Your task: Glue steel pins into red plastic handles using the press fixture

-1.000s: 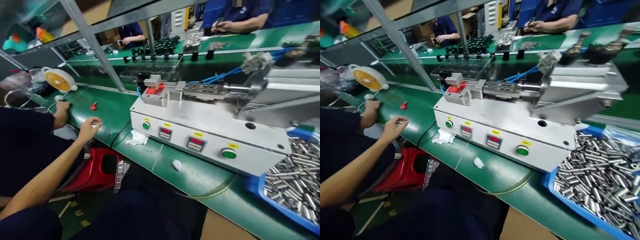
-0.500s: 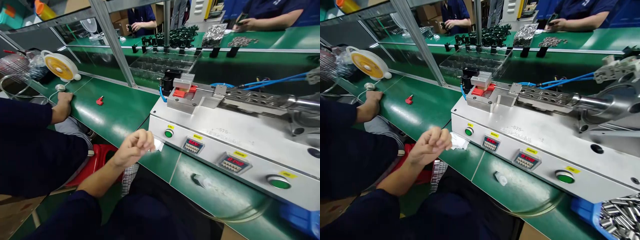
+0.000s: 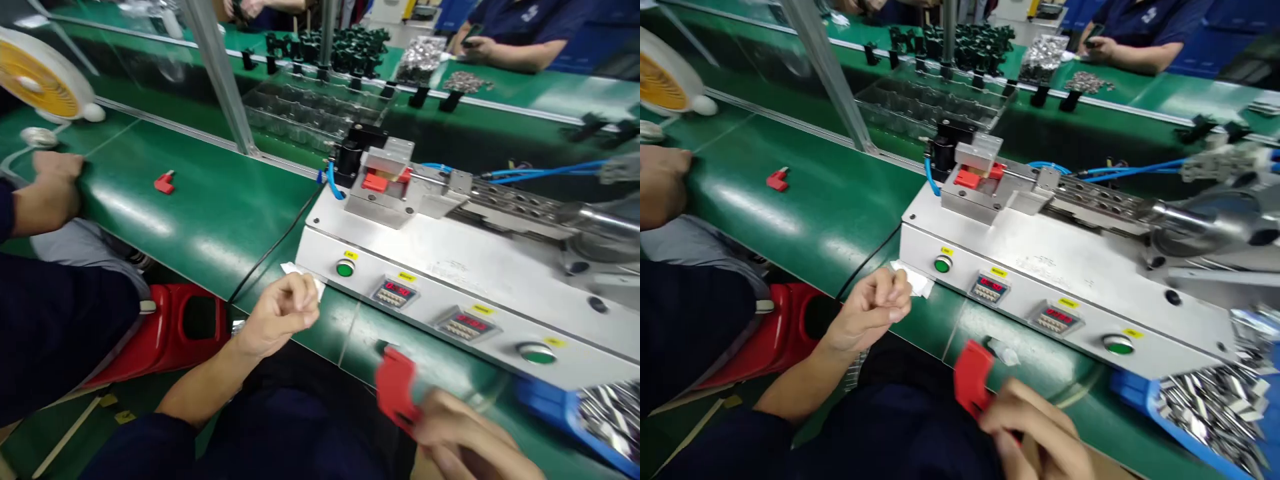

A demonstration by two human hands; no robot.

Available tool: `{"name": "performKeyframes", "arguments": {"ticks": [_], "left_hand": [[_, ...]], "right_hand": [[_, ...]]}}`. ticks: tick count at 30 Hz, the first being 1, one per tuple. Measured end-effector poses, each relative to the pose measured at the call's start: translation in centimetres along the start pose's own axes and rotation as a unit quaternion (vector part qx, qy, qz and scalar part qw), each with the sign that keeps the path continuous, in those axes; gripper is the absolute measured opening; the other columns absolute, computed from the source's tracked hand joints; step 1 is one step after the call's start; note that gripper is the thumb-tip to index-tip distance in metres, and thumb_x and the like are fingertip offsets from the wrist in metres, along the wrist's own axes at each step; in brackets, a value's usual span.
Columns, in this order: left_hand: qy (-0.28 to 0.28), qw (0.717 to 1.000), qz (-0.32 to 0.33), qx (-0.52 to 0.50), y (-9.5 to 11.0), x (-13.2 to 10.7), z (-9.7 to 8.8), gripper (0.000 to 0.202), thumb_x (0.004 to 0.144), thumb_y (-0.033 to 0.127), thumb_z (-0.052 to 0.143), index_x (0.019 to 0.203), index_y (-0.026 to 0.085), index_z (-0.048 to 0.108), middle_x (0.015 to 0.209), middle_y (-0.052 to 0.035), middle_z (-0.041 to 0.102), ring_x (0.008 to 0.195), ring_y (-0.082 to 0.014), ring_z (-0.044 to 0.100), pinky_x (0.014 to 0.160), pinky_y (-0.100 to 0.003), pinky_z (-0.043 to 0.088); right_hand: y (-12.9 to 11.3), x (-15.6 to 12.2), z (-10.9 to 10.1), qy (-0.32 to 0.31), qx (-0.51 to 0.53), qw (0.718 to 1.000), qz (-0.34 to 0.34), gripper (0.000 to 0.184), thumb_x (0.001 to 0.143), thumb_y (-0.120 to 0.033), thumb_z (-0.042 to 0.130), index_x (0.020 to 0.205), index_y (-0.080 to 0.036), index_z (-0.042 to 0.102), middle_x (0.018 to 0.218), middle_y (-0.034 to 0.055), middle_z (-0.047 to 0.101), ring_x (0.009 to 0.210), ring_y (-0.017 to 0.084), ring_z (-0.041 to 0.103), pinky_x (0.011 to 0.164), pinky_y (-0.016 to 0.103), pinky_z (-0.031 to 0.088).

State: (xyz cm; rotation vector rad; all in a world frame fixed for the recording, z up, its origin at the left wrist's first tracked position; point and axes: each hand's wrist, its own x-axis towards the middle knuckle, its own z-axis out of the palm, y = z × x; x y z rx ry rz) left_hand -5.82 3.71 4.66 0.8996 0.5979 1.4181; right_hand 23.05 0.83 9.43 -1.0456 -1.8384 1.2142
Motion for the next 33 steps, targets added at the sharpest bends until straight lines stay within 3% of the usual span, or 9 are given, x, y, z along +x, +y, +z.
{"name": "performKeyframes", "arguments": {"ticks": [3, 6, 11, 14, 17, 21, 27, 30, 33], "left_hand": [[-0.054, 0.992, 0.022, 0.113, 0.2, -1.8, -0.6, 0.012, 0.097, 0.027, 0.076, 0.098, 0.022, 0.066, 0.101, -0.0059, 0.060, 0.092, -0.0158, 0.061, 0.081, -0.028, 0.053], [-0.208, 0.949, 0.014, 0.238, 0.4, -2.7, -0.7, 0.041, 0.100, 0.050, 0.071, 0.132, 0.025, 0.065, 0.130, -0.0143, 0.064, 0.120, -0.0276, 0.062, 0.102, -0.042, 0.053], [-0.203, 0.825, 0.148, 0.506, -1.2, -2.4, 0.9, 0.038, 0.099, 0.009, 0.064, 0.133, 0.025, 0.067, 0.123, -0.0102, 0.071, 0.111, -0.0234, 0.063, 0.097, -0.039, 0.050], [-0.210, 0.795, 0.221, 0.524, -2.5, -2.0, 1.6, 0.031, 0.098, 0.008, 0.063, 0.124, 0.023, 0.072, 0.112, -0.0094, 0.073, 0.097, -0.0223, 0.062, 0.084, -0.037, 0.050], [-0.196, 0.835, 0.185, 0.480, -3.2, -2.1, 1.8, 0.024, 0.101, 0.016, 0.066, 0.123, 0.023, 0.074, 0.102, -0.0087, 0.071, 0.090, -0.0212, 0.063, 0.079, -0.035, 0.051], [-0.118, 0.931, 0.003, 0.346, -4.2, -2.9, 1.7, 0.026, 0.107, 0.038, 0.061, 0.114, 0.021, 0.079, 0.095, -0.0082, 0.067, 0.086, -0.0197, 0.065, 0.077, -0.031, 0.055], [-0.020, 0.953, -0.161, 0.257, -6.1, -3.8, 1.9, 0.035, 0.104, 0.049, 0.065, 0.111, 0.019, 0.082, 0.093, -0.0080, 0.071, 0.081, -0.0190, 0.064, 0.072, -0.028, 0.054], [0.020, 0.954, -0.195, 0.227, -6.6, -3.8, 2.1, 0.037, 0.096, 0.052, 0.076, 0.105, 0.017, 0.079, 0.088, -0.0062, 0.072, 0.077, -0.0178, 0.065, 0.071, -0.027, 0.055], [0.045, 0.956, -0.206, 0.203, -6.9, -3.7, 2.2, 0.039, 0.091, 0.053, 0.080, 0.098, 0.016, 0.075, 0.080, -0.0040, 0.070, 0.068, -0.0142, 0.061, 0.063, -0.023, 0.050]], "right_hand": [[-1.0, 0.6, 2.1, -0.073, 0.057, 0.995, 0.020, 0.028, 0.107, -0.039, 0.058, 0.089, -0.025, 0.075, 0.071, 0.0044, 0.066, 0.064, 0.016, 0.061, 0.058, 0.028, 0.047], [-0.5, 1.2, 3.9, -0.068, 0.180, 0.974, 0.119, 0.033, 0.105, -0.049, 0.060, 0.091, -0.021, 0.069, 0.069, 0.0021, 0.061, 0.061, 0.014, 0.056, 0.059, 0.027, 0.043], [0.7, 0.1, 5.0, -0.052, 0.376, 0.902, 0.208, 0.036, 0.103, -0.054, 0.064, 0.093, -0.020, 0.059, 0.065, -0.0038, 0.054, 0.051, 0.009, 0.050, 0.058, 0.024, 0.039], [0.3, -1.5, 4.4, -0.057, 0.327, 0.924, 0.188, 0.028, 0.106, -0.049, 0.061, 0.109, -0.021, 0.065, 0.074, 0.0000, 0.062, 0.061, 0.012, 0.058, 0.063, 0.026, 0.045], [0.4, -3.3, 3.0, 0.069, 0.177, 0.976, 0.105, 0.030, 0.106, -0.044, 0.062, 0.129, -0.025, 0.066, 0.077, 0.0017, 0.063, 0.067, 0.016, 0.059, 0.065, 0.030, 0.049], [3.5, -4.5, 1.6, 0.269, -0.026, 0.961, 0.060, 0.032, 0.098, -0.034, 0.075, 0.128, -0.026, 0.065, 0.079, 0.0006, 0.059, 0.068, 0.016, 0.058, 0.068, 0.032, 0.053], [8.6, -3.1, 3.0, 0.204, -0.146, 0.965, 0.082, 0.022, 0.096, -0.034, 0.074, 0.117, -0.026, 0.072, 0.116, 0.0109, 0.069, 0.108, 0.026, 0.069, 0.092, 0.043, 0.060], [8.7, -2.8, 3.5, 0.193, -0.042, 0.977, 0.079, 0.015, 0.100, -0.032, 0.068, 0.115, -0.026, 0.068, 0.125, 0.0113, 0.072, 0.120, 0.027, 0.070, 0.102, 0.045, 0.058], [8.3, -3.3, 3.4, 0.193, 0.067, 0.975, 0.090, 0.019, 0.102, -0.037, 0.067, 0.116, -0.026, 0.063, 0.109, 0.0084, 0.076, 0.101, 0.023, 0.074, 0.086, 0.036, 0.061]]}}
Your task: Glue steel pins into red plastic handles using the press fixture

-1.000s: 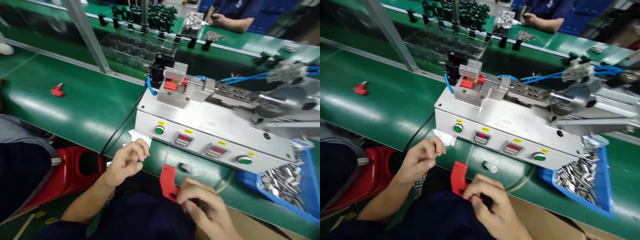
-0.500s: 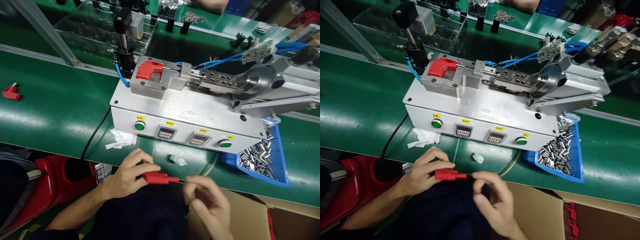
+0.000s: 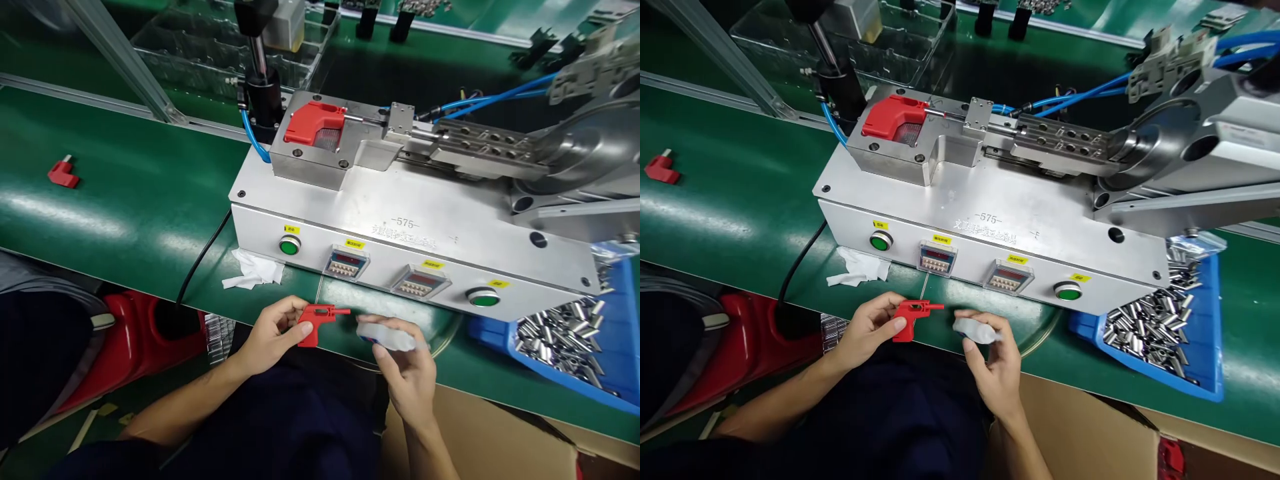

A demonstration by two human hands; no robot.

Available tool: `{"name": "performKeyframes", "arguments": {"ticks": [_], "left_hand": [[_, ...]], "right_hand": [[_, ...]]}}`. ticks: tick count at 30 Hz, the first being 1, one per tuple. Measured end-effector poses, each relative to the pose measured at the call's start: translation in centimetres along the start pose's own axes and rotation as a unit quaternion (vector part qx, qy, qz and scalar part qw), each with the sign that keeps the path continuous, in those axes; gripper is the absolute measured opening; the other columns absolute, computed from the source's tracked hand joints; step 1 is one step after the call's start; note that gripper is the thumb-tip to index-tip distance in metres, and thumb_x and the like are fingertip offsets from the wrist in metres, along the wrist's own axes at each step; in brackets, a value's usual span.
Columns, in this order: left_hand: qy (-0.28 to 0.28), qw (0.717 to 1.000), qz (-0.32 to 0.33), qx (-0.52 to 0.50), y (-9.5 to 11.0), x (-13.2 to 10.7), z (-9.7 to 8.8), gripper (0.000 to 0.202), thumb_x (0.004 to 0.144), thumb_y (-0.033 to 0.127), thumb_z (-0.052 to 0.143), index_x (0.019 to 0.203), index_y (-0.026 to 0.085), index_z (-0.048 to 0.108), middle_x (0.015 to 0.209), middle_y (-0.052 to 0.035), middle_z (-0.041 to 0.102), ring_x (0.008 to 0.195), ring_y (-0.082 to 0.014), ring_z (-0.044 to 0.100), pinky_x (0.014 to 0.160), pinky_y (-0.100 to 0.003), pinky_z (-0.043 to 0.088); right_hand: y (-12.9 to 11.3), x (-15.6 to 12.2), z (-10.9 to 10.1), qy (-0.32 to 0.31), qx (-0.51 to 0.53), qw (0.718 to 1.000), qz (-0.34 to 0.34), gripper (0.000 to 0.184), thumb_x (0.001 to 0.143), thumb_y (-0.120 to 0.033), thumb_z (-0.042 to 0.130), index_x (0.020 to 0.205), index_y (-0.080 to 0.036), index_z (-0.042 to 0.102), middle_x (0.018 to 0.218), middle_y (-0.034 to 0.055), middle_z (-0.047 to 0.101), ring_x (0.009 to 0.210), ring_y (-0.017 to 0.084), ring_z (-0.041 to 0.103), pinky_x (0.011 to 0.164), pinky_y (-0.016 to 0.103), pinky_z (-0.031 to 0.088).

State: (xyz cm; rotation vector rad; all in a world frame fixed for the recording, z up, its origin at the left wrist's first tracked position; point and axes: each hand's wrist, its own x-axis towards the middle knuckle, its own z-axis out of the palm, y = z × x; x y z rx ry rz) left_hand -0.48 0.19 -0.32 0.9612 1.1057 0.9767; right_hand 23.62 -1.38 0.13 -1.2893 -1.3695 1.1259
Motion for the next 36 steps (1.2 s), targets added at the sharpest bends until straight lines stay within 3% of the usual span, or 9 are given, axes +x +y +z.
{"name": "performKeyframes", "arguments": {"ticks": [3, 8, 14, 20, 29, 36], "left_hand": [[0.012, 1.000, -0.003, -0.003, -0.2, 0.0, 0.1, 0.039, 0.090, 0.054, 0.081, 0.093, 0.016, 0.071, 0.074, -0.0023, 0.067, 0.062, -0.0119, 0.056, 0.058, -0.021, 0.046], [0.030, 0.999, 0.019, 0.008, -0.7, -0.1, 0.4, 0.043, 0.093, 0.055, 0.077, 0.083, 0.017, 0.061, 0.065, 0.0010, 0.057, 0.056, -0.0105, 0.050, 0.054, -0.021, 0.042], [0.036, 0.997, 0.064, 0.040, -1.3, -0.1, 0.6, 0.040, 0.097, 0.051, 0.073, 0.082, 0.017, 0.060, 0.067, 0.0015, 0.055, 0.058, -0.0095, 0.048, 0.056, -0.021, 0.041], [0.033, 0.994, 0.085, 0.054, -1.6, -0.1, 0.6, 0.035, 0.099, 0.045, 0.071, 0.084, 0.017, 0.058, 0.070, 0.0018, 0.054, 0.060, -0.0097, 0.049, 0.057, -0.021, 0.041], [0.027, 0.992, 0.115, 0.050, -1.8, -0.1, 0.6, 0.023, 0.100, 0.034, 0.071, 0.087, 0.017, 0.061, 0.071, 0.0024, 0.058, 0.060, -0.0085, 0.051, 0.059, -0.017, 0.044], [0.033, 0.990, 0.120, 0.064, -2.0, -0.2, 0.5, 0.023, 0.099, 0.033, 0.072, 0.087, 0.017, 0.061, 0.071, 0.0024, 0.056, 0.061, -0.0091, 0.051, 0.061, -0.018, 0.045]], "right_hand": [[0.5, -0.5, -0.3, 0.059, 0.006, 0.998, 0.024, 0.031, 0.097, -0.052, 0.070, 0.107, -0.022, 0.068, 0.083, 0.0044, 0.069, 0.071, 0.018, 0.064, 0.063, 0.030, 0.052], [0.7, -0.5, 0.0, 0.138, -0.001, 0.989, 0.055, 0.041, 0.091, -0.060, 0.075, 0.088, -0.019, 0.069, 0.068, 0.0008, 0.056, 0.057, 0.013, 0.048, 0.053, 0.027, 0.039], [-1.4, 0.5, 1.1, 0.120, -0.051, 0.991, 0.036, 0.030, 0.086, -0.047, 0.082, 0.084, -0.019, 0.071, 0.067, 0.0003, 0.059, 0.054, 0.011, 0.045, 0.049, 0.024, 0.035], [-0.5, 0.5, 1.3, 0.137, -0.019, 0.990, 0.035, 0.035, 0.089, -0.047, 0.079, 0.075, -0.018, 0.065, 0.060, -0.0022, 0.051, 0.051, 0.009, 0.042, 0.046, 0.021, 0.032], [-1.0, 0.7, 1.4, 0.125, -0.044, 0.991, 0.017, 0.036, 0.093, -0.044, 0.076, 0.074, -0.018, 0.061, 0.059, -0.0033, 0.049, 0.050, 0.008, 0.038, 0.046, 0.021, 0.029], [-1.1, 0.4, 1.2, 0.115, -0.053, 0.992, 0.002, 0.034, 0.094, -0.040, 0.074, 0.074, -0.019, 0.058, 0.059, -0.0044, 0.047, 0.049, 0.007, 0.035, 0.045, 0.022, 0.026]]}}
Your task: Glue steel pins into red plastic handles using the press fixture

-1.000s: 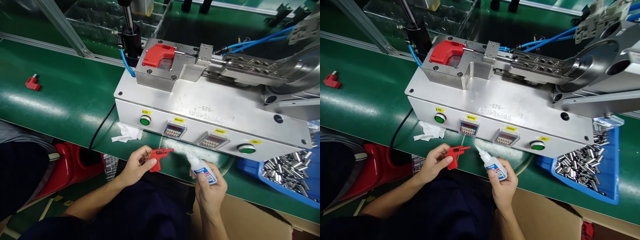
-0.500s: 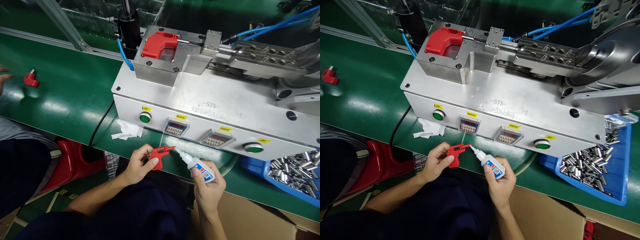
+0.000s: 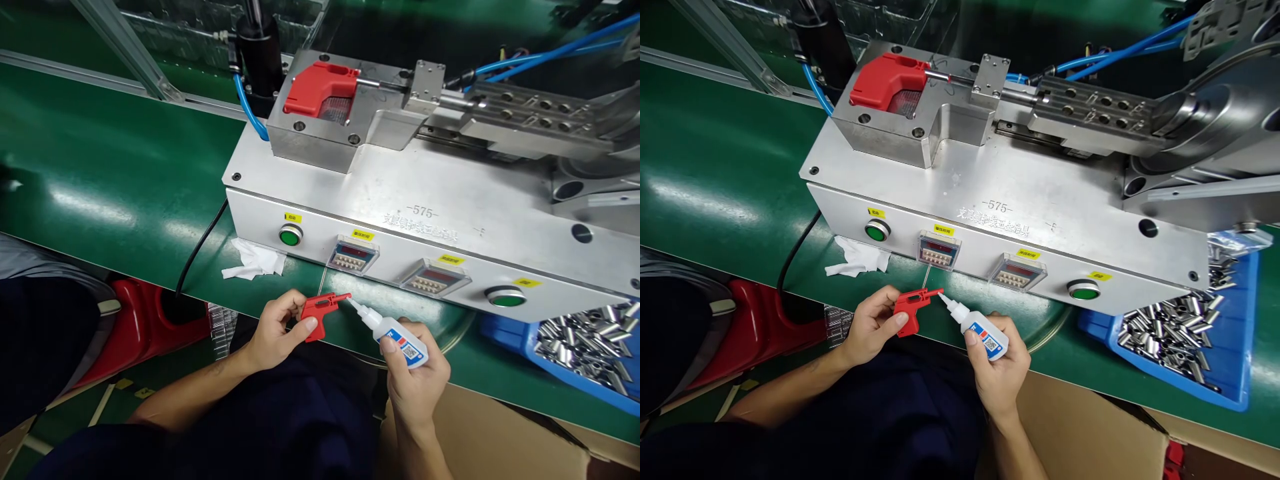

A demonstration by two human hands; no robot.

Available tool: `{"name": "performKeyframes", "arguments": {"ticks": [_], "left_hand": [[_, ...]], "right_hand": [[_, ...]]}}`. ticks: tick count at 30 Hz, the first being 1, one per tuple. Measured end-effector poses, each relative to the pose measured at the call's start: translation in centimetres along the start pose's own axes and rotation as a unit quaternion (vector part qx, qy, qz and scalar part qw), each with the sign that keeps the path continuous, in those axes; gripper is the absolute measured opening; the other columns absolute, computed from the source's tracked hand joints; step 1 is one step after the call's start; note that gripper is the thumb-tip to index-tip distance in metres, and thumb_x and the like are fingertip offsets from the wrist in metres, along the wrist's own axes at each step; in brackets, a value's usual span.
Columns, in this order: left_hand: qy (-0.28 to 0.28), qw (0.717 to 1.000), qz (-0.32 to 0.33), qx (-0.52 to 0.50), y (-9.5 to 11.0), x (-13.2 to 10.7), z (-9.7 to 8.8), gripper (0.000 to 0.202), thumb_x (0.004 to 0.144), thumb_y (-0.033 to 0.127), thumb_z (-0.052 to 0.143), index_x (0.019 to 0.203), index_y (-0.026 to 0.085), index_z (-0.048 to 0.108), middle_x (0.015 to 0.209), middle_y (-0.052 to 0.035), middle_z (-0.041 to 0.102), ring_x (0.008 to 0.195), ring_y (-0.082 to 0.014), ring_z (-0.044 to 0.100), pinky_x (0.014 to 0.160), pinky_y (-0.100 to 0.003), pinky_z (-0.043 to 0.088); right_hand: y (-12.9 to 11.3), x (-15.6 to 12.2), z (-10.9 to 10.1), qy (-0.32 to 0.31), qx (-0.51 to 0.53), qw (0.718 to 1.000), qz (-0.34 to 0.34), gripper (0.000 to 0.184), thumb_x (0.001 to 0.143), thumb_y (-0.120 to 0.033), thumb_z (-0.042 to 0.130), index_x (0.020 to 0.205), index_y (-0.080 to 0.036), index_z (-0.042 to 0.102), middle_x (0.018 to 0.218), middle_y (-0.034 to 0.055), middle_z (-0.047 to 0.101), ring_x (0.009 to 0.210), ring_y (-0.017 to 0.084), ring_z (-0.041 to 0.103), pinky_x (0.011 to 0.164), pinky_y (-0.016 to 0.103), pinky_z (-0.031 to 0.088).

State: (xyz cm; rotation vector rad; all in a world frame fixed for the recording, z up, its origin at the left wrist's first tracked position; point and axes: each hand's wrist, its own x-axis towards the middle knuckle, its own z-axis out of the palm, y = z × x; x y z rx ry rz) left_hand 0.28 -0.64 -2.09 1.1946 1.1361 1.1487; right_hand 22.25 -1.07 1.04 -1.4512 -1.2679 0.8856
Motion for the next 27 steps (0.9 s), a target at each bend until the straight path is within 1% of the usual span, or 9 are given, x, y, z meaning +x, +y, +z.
{"name": "performKeyframes", "arguments": {"ticks": [4, 9, 15, 19, 23, 27], "left_hand": [[0.000, 1.000, -0.001, 0.004, -0.01, 0.02, 0.02, 0.025, 0.099, 0.035, 0.071, 0.086, 0.017, 0.060, 0.070, 0.0020, 0.056, 0.061, -0.0098, 0.050, 0.060, -0.020, 0.044], [-0.001, 1.000, 0.001, 0.008, 0.04, 0.06, 0.01, 0.027, 0.099, 0.036, 0.071, 0.085, 0.018, 0.058, 0.070, 0.0020, 0.055, 0.061, -0.0101, 0.050, 0.059, -0.021, 0.043], [-0.007, 1.000, 0.005, 0.009, -0.09, 0.06, 0.01, 0.024, 0.100, 0.035, 0.070, 0.087, 0.018, 0.059, 0.071, 0.0019, 0.056, 0.061, -0.0100, 0.050, 0.060, -0.020, 0.044], [-0.011, 1.000, 0.008, 0.010, -0.16, 0.03, 0.05, 0.024, 0.100, 0.034, 0.071, 0.087, 0.018, 0.059, 0.070, 0.0023, 0.057, 0.061, -0.0097, 0.051, 0.060, -0.020, 0.044], [-0.009, 1.000, 0.003, 0.010, -0.17, -0.06, 0.00, 0.027, 0.100, 0.037, 0.071, 0.086, 0.017, 0.059, 0.070, 0.0020, 0.057, 0.060, -0.0100, 0.051, 0.059, -0.020, 0.044], [-0.007, 1.000, -0.010, 0.011, -0.09, -0.03, -0.02, 0.031, 0.099, 0.042, 0.071, 0.085, 0.017, 0.059, 0.069, 0.0018, 0.056, 0.060, -0.0105, 0.050, 0.059, -0.022, 0.044]], "right_hand": [[-0.33, 0.14, 0.02, -0.004, -0.001, 1.000, -0.006, 0.033, 0.094, -0.038, 0.074, 0.073, -0.019, 0.057, 0.059, -0.0048, 0.045, 0.049, 0.007, 0.034, 0.045, 0.022, 0.024], [-0.28, 0.33, 0.12, 0.005, -0.013, 1.000, 0.009, 0.037, 0.093, -0.044, 0.074, 0.071, -0.019, 0.056, 0.058, -0.0039, 0.047, 0.050, 0.008, 0.036, 0.046, 0.023, 0.027], [-0.38, 0.32, 0.05, -0.006, -0.003, 1.000, 0.003, 0.033, 0.094, -0.037, 0.074, 0.072, -0.019, 0.057, 0.059, -0.0044, 0.048, 0.049, 0.008, 0.036, 0.046, 0.022, 0.026], [-0.42, 0.28, 0.07, -0.002, -0.007, 1.000, 0.001, 0.033, 0.094, -0.037, 0.073, 0.072, -0.019, 0.057, 0.059, -0.0043, 0.049, 0.050, 0.008, 0.037, 0.046, 0.022, 0.026], [-0.44, 0.23, 0.02, -0.004, -0.012, 1.000, 0.012, 0.035, 0.094, -0.040, 0.073, 0.071, -0.019, 0.057, 0.058, -0.0042, 0.048, 0.050, 0.008, 0.036, 0.047, 0.022, 0.027], [-0.49, 0.18, -0.18, -0.007, -0.003, 1.000, 0.011, 0.035, 0.094, -0.040, 0.074, 0.072, -0.019, 0.057, 0.059, -0.0038, 0.048, 0.051, 0.008, 0.037, 0.047, 0.022, 0.027]]}}
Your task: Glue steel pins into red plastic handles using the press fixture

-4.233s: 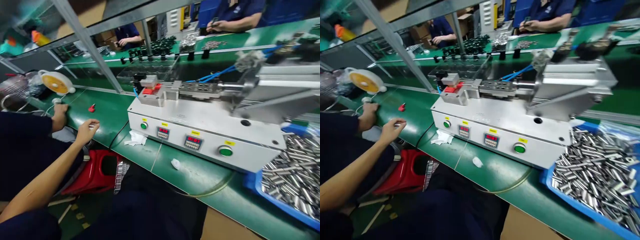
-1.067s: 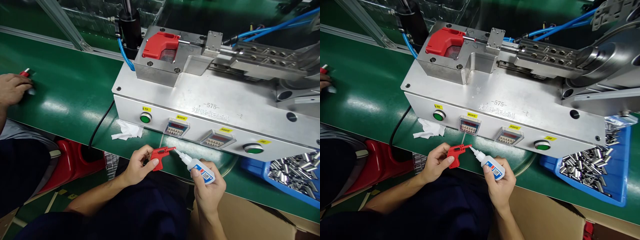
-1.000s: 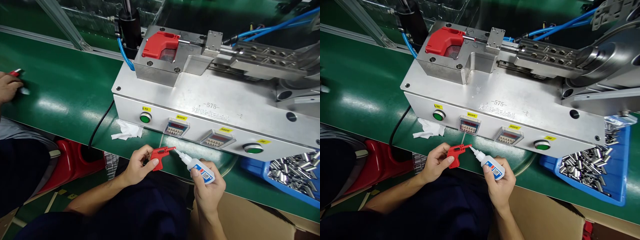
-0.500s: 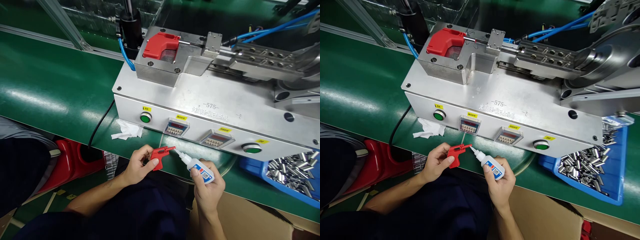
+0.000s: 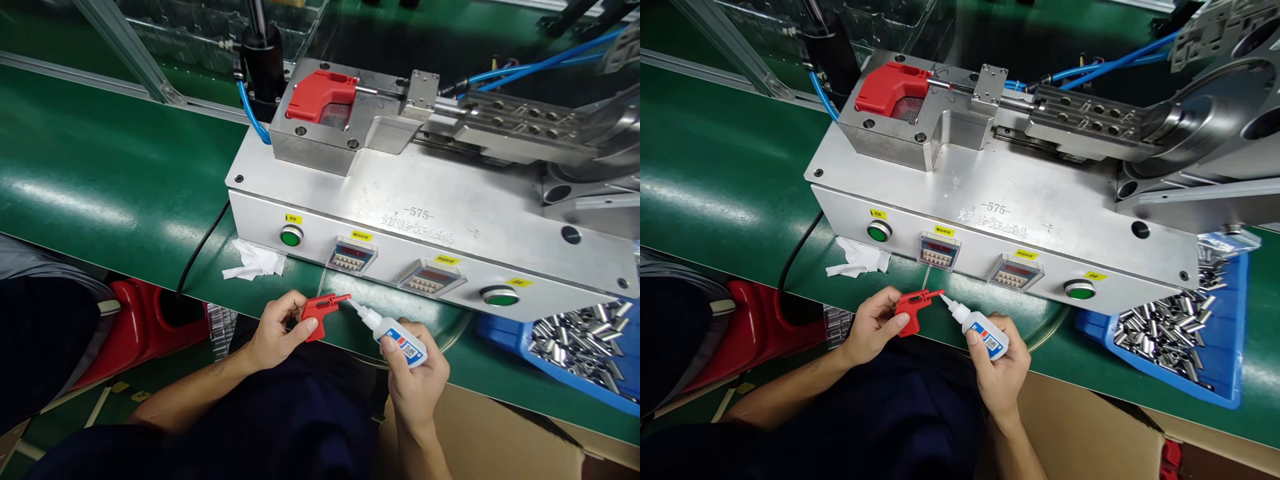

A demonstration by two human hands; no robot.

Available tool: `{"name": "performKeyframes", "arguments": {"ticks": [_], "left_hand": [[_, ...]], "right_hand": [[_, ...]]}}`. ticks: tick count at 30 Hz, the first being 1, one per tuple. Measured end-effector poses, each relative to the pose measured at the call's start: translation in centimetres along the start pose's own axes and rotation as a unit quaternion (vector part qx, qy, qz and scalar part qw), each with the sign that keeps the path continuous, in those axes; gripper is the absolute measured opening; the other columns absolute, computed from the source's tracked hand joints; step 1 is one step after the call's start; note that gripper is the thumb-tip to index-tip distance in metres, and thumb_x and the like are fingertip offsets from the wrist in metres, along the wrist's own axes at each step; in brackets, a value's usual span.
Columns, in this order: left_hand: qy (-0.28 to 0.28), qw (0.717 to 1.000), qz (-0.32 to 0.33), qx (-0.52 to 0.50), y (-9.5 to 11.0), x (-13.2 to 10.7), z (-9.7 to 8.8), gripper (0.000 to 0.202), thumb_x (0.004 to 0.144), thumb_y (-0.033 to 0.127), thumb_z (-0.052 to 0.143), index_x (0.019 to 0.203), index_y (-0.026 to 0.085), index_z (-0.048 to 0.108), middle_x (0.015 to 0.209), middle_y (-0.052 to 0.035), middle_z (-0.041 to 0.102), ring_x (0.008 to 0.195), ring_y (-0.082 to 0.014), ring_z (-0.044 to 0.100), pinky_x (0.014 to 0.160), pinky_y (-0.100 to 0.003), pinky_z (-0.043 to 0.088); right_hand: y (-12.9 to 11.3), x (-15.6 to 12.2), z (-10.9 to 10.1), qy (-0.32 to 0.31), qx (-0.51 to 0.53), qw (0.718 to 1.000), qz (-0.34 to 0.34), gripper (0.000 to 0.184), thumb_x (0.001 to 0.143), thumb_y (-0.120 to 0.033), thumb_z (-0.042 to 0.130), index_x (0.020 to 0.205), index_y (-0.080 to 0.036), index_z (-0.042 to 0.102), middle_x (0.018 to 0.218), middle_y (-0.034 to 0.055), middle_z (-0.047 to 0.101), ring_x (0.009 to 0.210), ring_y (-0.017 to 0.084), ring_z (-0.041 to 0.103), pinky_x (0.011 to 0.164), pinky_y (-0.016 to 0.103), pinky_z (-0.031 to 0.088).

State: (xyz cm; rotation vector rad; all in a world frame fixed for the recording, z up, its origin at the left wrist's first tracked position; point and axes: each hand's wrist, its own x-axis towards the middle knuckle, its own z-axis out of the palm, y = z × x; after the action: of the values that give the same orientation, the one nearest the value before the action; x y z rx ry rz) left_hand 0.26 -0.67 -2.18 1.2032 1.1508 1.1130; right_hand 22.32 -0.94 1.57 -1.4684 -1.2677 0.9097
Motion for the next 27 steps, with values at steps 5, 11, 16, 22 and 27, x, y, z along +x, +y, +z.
{"name": "performKeyframes", "arguments": {"ticks": [5, 11, 16, 22, 27], "left_hand": [[0.002, 1.000, -0.010, 0.002, 0.1, 0.0, 0.0, 0.036, 0.098, 0.048, 0.071, 0.083, 0.018, 0.059, 0.068, 0.0015, 0.056, 0.060, -0.0111, 0.050, 0.059, -0.023, 0.044], [-0.002, 1.000, -0.001, -0.006, 0.0, -0.1, 0.0, 0.031, 0.099, 0.043, 0.072, 0.085, 0.017, 0.060, 0.069, 0.0019, 0.057, 0.060, -0.0104, 0.050, 0.060, -0.022, 0.044], [0.003, 1.000, 0.005, -0.001, 0.0, 0.0, 0.1, 0.030, 0.099, 0.042, 0.072, 0.086, 0.017, 0.062, 0.071, 0.0014, 0.058, 0.061, -0.0106, 0.052, 0.060, -0.021, 0.044], [-0.002, 1.000, -0.008, 0.009, 0.0, 0.0, 0.0, 0.032, 0.099, 0.044, 0.071, 0.086, 0.017, 0.062, 0.071, 0.0006, 0.058, 0.062, -0.0115, 0.052, 0.061, -0.022, 0.044], [-0.004, 1.000, -0.014, 0.013, 0.1, -0.1, 0.0, 0.033, 0.099, 0.045, 0.071, 0.085, 0.017, 0.061, 0.071, 0.0007, 0.058, 0.062, -0.0112, 0.052, 0.061, -0.022, 0.044]], "right_hand": [[0.2, -0.1, -0.1, -0.002, -0.009, 1.000, 0.016, 0.037, 0.093, -0.045, 0.074, 0.072, -0.019, 0.058, 0.060, -0.0025, 0.050, 0.052, 0.009, 0.039, 0.048, 0.023, 0.030], [1.3, -0.3, 0.0, 0.009, 0.022, 0.999, 0.038, 0.037, 0.092, -0.049, 0.077, 0.076, -0.018, 0.063, 0.061, -0.0022, 0.051, 0.053, 0.010, 0.042, 0.050, 0.023, 0.033], [2.0, 0.1, -0.7, -0.027, 0.146, 0.987, 0.064, 0.037, 0.088, -0.055, 0.080, 0.098, -0.020, 0.072, 0.078, 0.0029, 0.067, 0.067, 0.016, 0.063, 0.064, 0.028, 0.051], [1.3, 0.4, -1.1, -0.084, 0.099, 0.990, 0.056, 0.029, 0.090, -0.040, 0.081, 0.112, -0.024, 0.071, 0.109, 0.0108, 0.075, 0.106, 0.027, 0.072, 0.089, 0.039, 0.060], [1.2, 0.2, -0.4, -0.074, 0.018, 0.997, -0.029, 0.017, 0.094, -0.027, 0.073, 0.111, -0.026, 0.071, 0.114, 0.0099, 0.069, 0.114, 0.026, 0.067, 0.097, 0.042, 0.058]]}}
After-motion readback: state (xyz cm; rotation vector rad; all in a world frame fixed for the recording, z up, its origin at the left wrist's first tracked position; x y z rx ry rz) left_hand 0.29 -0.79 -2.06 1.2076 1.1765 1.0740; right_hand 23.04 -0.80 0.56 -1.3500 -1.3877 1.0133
